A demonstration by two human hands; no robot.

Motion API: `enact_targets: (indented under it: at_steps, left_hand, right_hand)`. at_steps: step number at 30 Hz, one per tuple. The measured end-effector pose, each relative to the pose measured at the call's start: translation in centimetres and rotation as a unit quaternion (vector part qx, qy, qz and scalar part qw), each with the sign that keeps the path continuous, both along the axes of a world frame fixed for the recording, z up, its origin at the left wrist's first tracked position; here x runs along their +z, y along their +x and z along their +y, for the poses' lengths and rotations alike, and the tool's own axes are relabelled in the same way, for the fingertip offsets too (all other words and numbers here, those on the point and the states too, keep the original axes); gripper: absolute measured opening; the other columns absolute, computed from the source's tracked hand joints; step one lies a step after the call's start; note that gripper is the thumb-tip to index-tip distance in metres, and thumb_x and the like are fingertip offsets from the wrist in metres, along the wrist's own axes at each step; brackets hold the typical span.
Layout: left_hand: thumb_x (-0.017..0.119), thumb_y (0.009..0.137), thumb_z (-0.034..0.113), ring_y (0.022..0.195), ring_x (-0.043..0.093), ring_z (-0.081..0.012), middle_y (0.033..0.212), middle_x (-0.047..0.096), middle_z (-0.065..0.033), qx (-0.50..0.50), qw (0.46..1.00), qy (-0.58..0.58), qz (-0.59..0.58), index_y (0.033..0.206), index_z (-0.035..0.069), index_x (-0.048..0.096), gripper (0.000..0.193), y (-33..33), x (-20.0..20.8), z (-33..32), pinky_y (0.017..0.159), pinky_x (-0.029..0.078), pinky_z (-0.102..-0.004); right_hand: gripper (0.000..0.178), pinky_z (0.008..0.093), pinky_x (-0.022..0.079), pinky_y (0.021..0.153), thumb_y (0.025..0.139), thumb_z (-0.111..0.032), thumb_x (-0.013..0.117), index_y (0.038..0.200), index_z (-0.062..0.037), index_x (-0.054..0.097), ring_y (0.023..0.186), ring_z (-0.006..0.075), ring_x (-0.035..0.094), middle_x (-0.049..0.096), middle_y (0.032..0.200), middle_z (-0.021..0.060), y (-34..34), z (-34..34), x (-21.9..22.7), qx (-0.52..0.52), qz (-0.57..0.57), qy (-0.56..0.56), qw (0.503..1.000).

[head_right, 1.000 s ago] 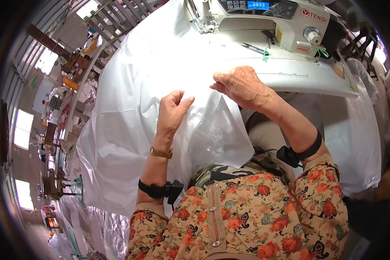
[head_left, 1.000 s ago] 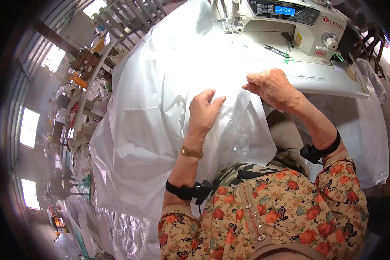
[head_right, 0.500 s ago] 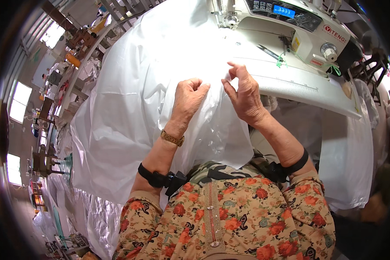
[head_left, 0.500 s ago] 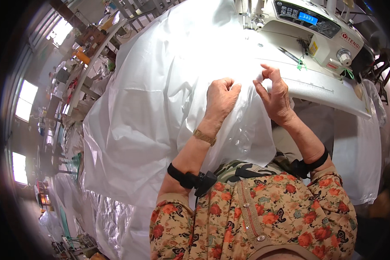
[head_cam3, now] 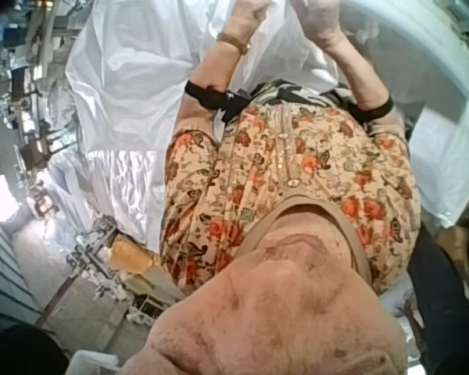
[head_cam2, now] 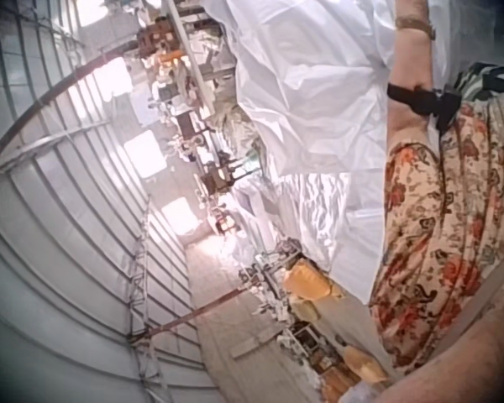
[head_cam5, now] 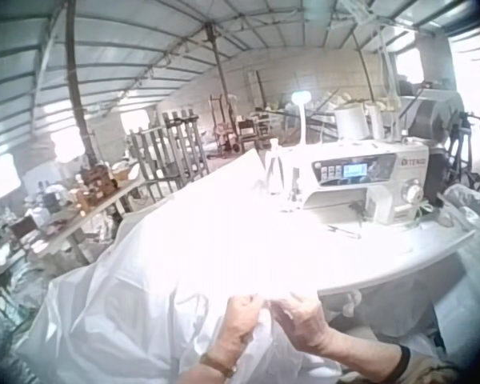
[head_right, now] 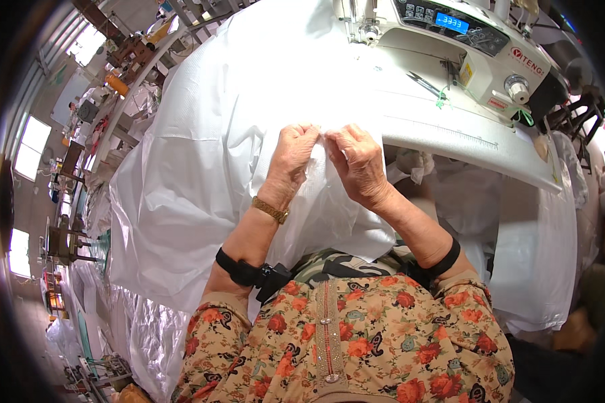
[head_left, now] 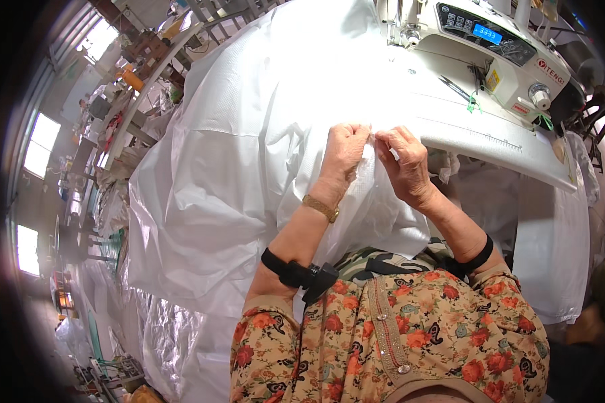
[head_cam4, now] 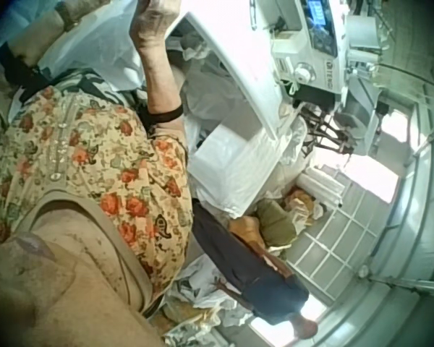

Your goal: Sewing large white plastic sheets using an industrial sewing machine.

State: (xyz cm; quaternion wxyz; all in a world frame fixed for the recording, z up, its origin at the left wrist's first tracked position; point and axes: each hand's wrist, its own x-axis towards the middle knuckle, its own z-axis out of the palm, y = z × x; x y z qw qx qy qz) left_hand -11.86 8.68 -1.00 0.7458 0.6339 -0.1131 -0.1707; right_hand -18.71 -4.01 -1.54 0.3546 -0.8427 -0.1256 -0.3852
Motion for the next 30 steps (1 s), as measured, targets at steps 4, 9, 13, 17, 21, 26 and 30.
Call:
enact_targets:
  at_steps: [4, 9, 13, 17, 21, 26, 30]
  left_hand:
    - [0.060, 0.096, 0.018, 0.054, 0.040, -0.0025, 0.057, 0.046, 0.0062, 0.006, 0.998, -0.061, -0.001, 0.068, 0.003, 0.059, 0.032, -0.2, 0.8, 0.5, 0.046, 0.033, -0.0217]
    - [0.062, 0.092, 0.016, 0.054, 0.037, -0.0026, 0.059, 0.042, 0.0081, -0.043, 0.998, -0.033, -0.015, 0.064, 0.005, 0.052, 0.032, -0.4, 0.8, -0.3, 0.045, 0.031, -0.0239]
    - [0.062, 0.086, 0.013, 0.055, 0.035, -0.0040, 0.057, 0.039, 0.0062, -0.025, 0.994, 0.081, -0.072, 0.061, 0.004, 0.047, 0.031, 0.0, 0.4, 0.6, 0.046, 0.030, -0.0266]
    - [0.062, 0.080, 0.013, 0.054, 0.033, -0.0076, 0.054, 0.035, -0.0003, 0.008, 0.963, 0.206, -0.171, 0.061, 0.002, 0.042, 0.030, -0.5, -0.3, 1.5, 0.048, 0.031, -0.0306]
    - [0.062, 0.081, 0.015, 0.050, 0.033, -0.0146, 0.052, 0.034, -0.0075, 0.071, 0.934, 0.215, -0.275, 0.062, 0.000, 0.040, 0.033, -1.2, -0.4, 1.7, 0.049, 0.033, -0.0344]
    - [0.064, 0.083, 0.014, 0.051, 0.033, -0.0123, 0.053, 0.035, -0.0046, 0.076, 0.905, 0.265, -0.323, 0.064, -0.001, 0.043, 0.031, -0.7, 0.7, 2.4, 0.049, 0.032, -0.0318]
    - [0.066, 0.085, 0.012, 0.054, 0.032, -0.0064, 0.054, 0.034, -0.0003, 0.019, 0.910, 0.248, -0.331, 0.065, -0.002, 0.045, 0.031, -1.8, 1.3, 1.2, 0.048, 0.031, -0.0282]
  right_hand:
    - [0.015, 0.0382, 0.047, 0.070, 0.083, -0.003, 0.065, 0.098, -0.0035, 0.064, 0.077, 0.0286, 0.060, 0.062, 0.085, 0.0112, -0.3, -0.1, -0.2, -0.021, 0.012, -0.080, 0.996]
    - [0.020, 0.0382, 0.046, 0.076, 0.082, -0.006, 0.068, 0.101, -0.0046, 0.063, 0.084, 0.0278, 0.060, 0.062, 0.091, 0.0096, -1.2, -1.2, -0.8, -0.028, -0.006, -0.153, 0.988]
    - [0.037, 0.0404, 0.044, 0.083, 0.078, -0.009, 0.073, 0.111, -0.0035, 0.058, 0.095, 0.0306, 0.057, 0.059, 0.100, 0.0135, -4.0, -2.8, -3.6, -0.112, 0.008, -0.098, 0.989]
    - [0.035, 0.0425, 0.045, 0.081, 0.078, -0.009, 0.073, 0.107, -0.0030, 0.054, 0.091, 0.0343, 0.055, 0.056, 0.097, 0.0145, -7.1, -4.4, -8.2, -0.143, 0.168, -0.099, 0.970]
    - [0.021, 0.0408, 0.045, 0.072, 0.083, -0.007, 0.068, 0.097, -0.0014, 0.053, 0.080, 0.0337, 0.055, 0.054, 0.088, 0.0148, -8.6, -5.5, -9.1, -0.133, 0.225, -0.065, 0.963]
    - [0.016, 0.0387, 0.041, 0.061, 0.094, -0.009, 0.057, 0.085, 0.0031, 0.052, 0.065, 0.0313, 0.051, 0.049, 0.075, 0.0168, -11.0, -5.4, -3.0, 0.043, 0.255, 0.047, 0.965]
    - [0.023, 0.0389, 0.040, 0.059, 0.097, -0.015, 0.056, 0.082, 0.0015, 0.050, 0.062, 0.0313, 0.049, 0.047, 0.070, 0.0165, -10.3, -3.6, 1.2, 0.109, 0.239, 0.035, 0.964]
